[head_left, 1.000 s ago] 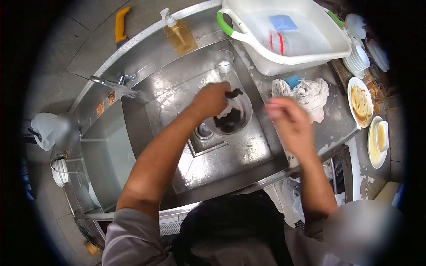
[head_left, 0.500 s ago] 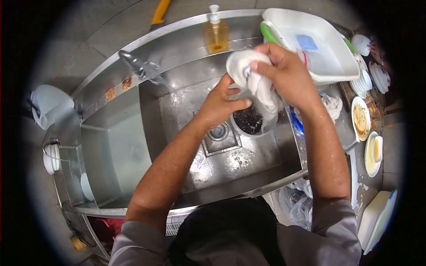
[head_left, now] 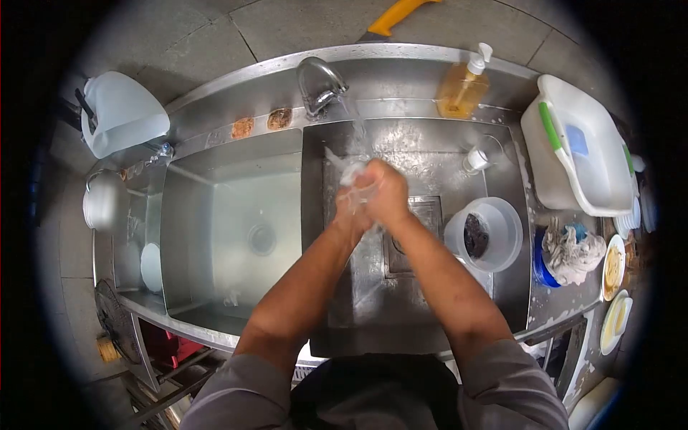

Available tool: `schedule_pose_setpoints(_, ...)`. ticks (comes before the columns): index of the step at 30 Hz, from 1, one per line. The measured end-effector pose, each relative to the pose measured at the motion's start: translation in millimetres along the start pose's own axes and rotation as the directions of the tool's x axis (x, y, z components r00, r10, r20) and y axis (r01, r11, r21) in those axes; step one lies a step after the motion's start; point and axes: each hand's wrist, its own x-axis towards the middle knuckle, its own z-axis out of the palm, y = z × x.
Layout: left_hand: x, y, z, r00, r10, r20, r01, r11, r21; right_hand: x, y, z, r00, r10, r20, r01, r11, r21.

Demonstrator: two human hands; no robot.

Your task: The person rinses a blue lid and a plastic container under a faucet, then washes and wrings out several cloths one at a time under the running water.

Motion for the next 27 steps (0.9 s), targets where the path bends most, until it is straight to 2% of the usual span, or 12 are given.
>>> schedule_pose_setpoints(1, 0.7, 2.0, 25.6, 0.973, -0.004, -0.233, 0.046, 0.984, 0.174, 16.7, -1.0, -0.8, 0.78, 0.6, 0.18, -0.605, 0.648, 0.463)
schedule_pose_setpoints(3, 6.2, 22.2, 41.3, 0.849, -0.101, -0.519, 0.262, 0.933, 0.247, 9.6, 16.7, 24.6, 0.89, 0.453, 0.046, -0.453, 0.871, 0.19)
schedule_pose_setpoints(5, 14.6, 42.6, 17.3, 0.933, -0.059, -0.356, 0.161, 0.951, 0.265, 9.3, 21.3, 39.1, 1.0, -0.026, 0.004, 0.026, 0.974, -0.226)
schedule_pose_setpoints(6, 20.3, 44.8, 7.1, 0.983, -0.002, -0.183, 0.05, 0.964, 0.262, 18.0, 32.0, 36.4, 1.0, -0.028, 0.012, 0.03, 0.973, -0.23)
schedule_pose_setpoints(7, 17.4, 57.5, 64.4, 0.785, -0.005, -0.619, 0.353, 0.825, 0.441, 28.0, 55.6, 29.7, 0.976, 0.215, 0.036, -0.206, 0.964, -0.168)
schedule_pose_setpoints(8, 20.2, 57.1, 59.3, 0.78, -0.011, -0.625, 0.359, 0.826, 0.434, 38.4, 76.2, 20.1, 0.892, 0.447, 0.071, -0.438, 0.892, -0.113)
schedule_pose_setpoints(10, 24.9, 62.2, 35.0, 0.967, -0.128, -0.22, 0.246, 0.697, 0.673, 63.3, 81.9, -0.6, 0.838, 0.51, 0.194, -0.505, 0.859, -0.078)
schedule_pose_setpoints(11, 38.1, 73.7, 21.8, 0.984, -0.002, -0.177, 0.172, 0.247, 0.954, 73.1, 78.6, -4.7, 0.818, 0.46, 0.346, -0.455, 0.885, -0.102)
schedule_pose_setpoints(14, 49.3, 77.9, 35.0, 0.925, 0.301, 0.232, -0.308, 0.238, 0.921, 86.3, 59.6, -6.0, 0.75, 0.334, 0.571, -0.406, 0.914, -0.001)
schedule_pose_setpoints(18, 45.5, 110.2, 62.3, 0.993, -0.118, -0.026, 0.019, -0.063, 0.998, 99.5, 55.5, -21.4, 0.754, 0.234, 0.614, -0.203, 0.972, -0.122)
schedule_pose_setpoints(23, 35.7, 132.3, 54.6, 0.969, -0.119, 0.216, -0.246, -0.412, 0.878, 115.2, 10.7, -56.9, 0.644, 0.33, 0.69, -0.088, 0.928, -0.363)
schedule_pose_setpoints(27, 21.5, 142.7, 54.9, 0.987, -0.158, 0.007, -0.037, -0.193, 0.98, 120.3, 12.6, -78.4, 0.679, 0.111, 0.725, 0.202, 0.922, -0.331)
